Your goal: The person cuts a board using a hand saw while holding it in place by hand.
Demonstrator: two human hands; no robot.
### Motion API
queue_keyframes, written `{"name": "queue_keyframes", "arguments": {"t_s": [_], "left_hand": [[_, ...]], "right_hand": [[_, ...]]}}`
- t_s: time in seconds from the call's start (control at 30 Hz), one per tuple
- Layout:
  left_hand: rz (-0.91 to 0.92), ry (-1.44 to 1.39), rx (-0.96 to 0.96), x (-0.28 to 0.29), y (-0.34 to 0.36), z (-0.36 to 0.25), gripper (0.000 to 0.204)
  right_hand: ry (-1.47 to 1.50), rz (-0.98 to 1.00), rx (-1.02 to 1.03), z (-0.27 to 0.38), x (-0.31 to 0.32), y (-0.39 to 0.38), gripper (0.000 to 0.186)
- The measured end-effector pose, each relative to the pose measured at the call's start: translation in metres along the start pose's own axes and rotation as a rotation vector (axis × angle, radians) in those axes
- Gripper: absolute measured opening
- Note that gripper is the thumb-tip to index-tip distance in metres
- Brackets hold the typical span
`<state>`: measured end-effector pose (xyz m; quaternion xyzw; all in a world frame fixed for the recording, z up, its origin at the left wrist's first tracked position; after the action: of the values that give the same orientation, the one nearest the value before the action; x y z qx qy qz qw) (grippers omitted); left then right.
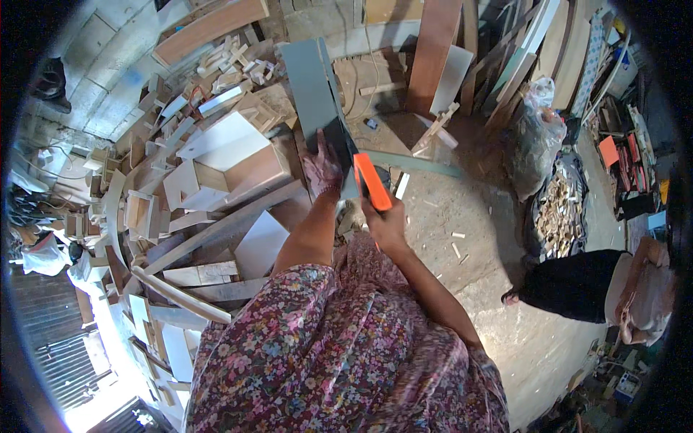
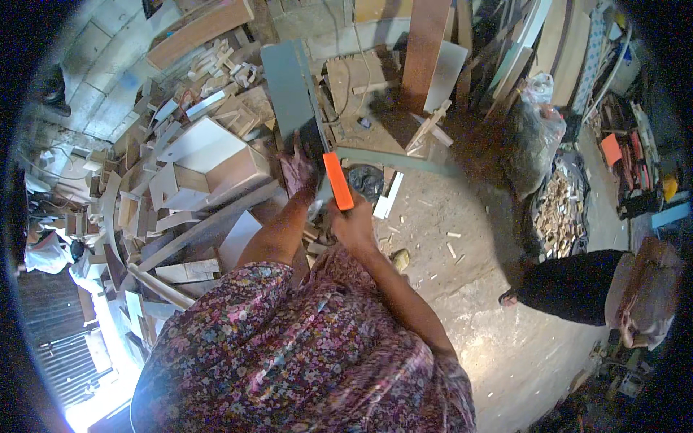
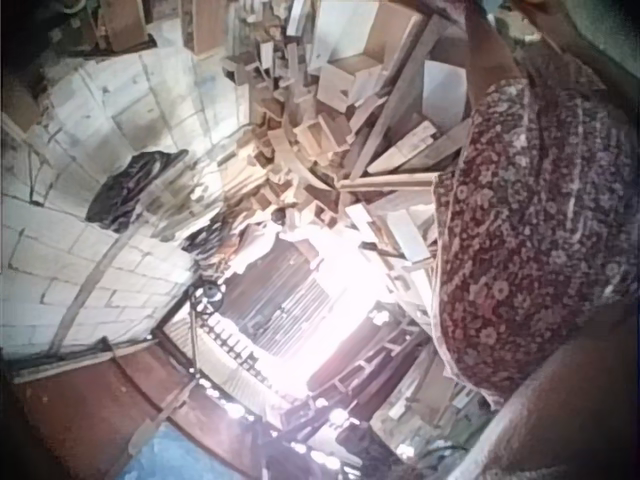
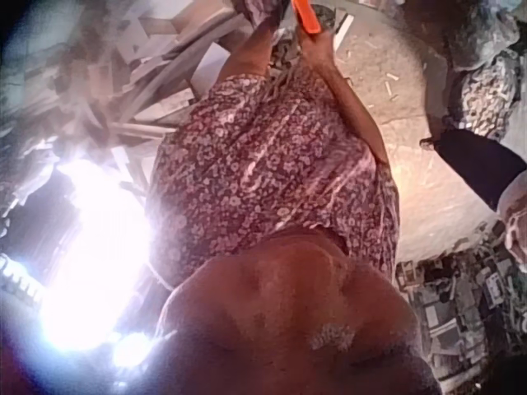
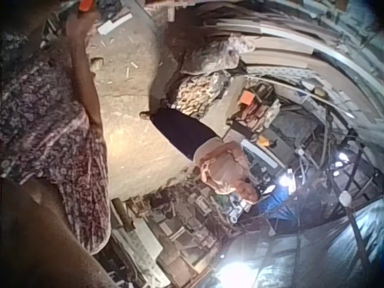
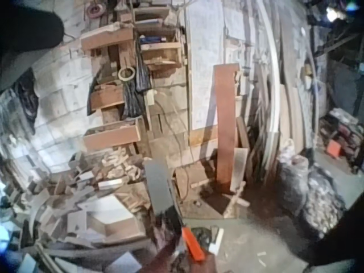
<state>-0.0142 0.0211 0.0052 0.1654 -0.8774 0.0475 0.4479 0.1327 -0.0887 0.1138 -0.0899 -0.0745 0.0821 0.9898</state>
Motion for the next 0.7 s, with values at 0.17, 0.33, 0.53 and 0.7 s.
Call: {"name": "queue_keyframes", "arguments": {"t_s": [0.17, 0.33, 0.53, 0.7], "left_hand": [[0.001, 0.100, 0.042, 0.003, -0.003, -0.004, 0.048], [-0.042, 0.064, 0.109, 0.010, -0.009, -0.005, 0.048], [0.012, 0.027, 0.086, 0.007, -0.001, -0.007, 0.048], [-0.078, 0.035, 0.015, -0.007, 0.003, 0.020, 0.049]], "right_hand": [[0.004, -0.039, 0.012, 0.005, -0.008, 0.040, 0.022], [-0.014, -0.024, 0.054, 0.028, -0.001, -0.002, 0.021], [0.098, -0.004, -0.012, 0.050, 0.018, -0.046, 0.012], [0.140, 0.035, 0.010, 0.050, 0.011, -0.047, 0.007]]}}
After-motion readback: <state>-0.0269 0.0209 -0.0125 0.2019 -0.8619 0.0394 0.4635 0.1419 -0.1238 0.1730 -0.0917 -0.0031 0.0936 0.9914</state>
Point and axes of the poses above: each hand's wrist, its own y-axis towards the middle knuckle, its own x-axis out of the back of the hand, z = x × y, the point moved 2 cm from there along y, towards the middle knuckle, and after that the axes turned 8 degrees about z, right-handed, at the moved point
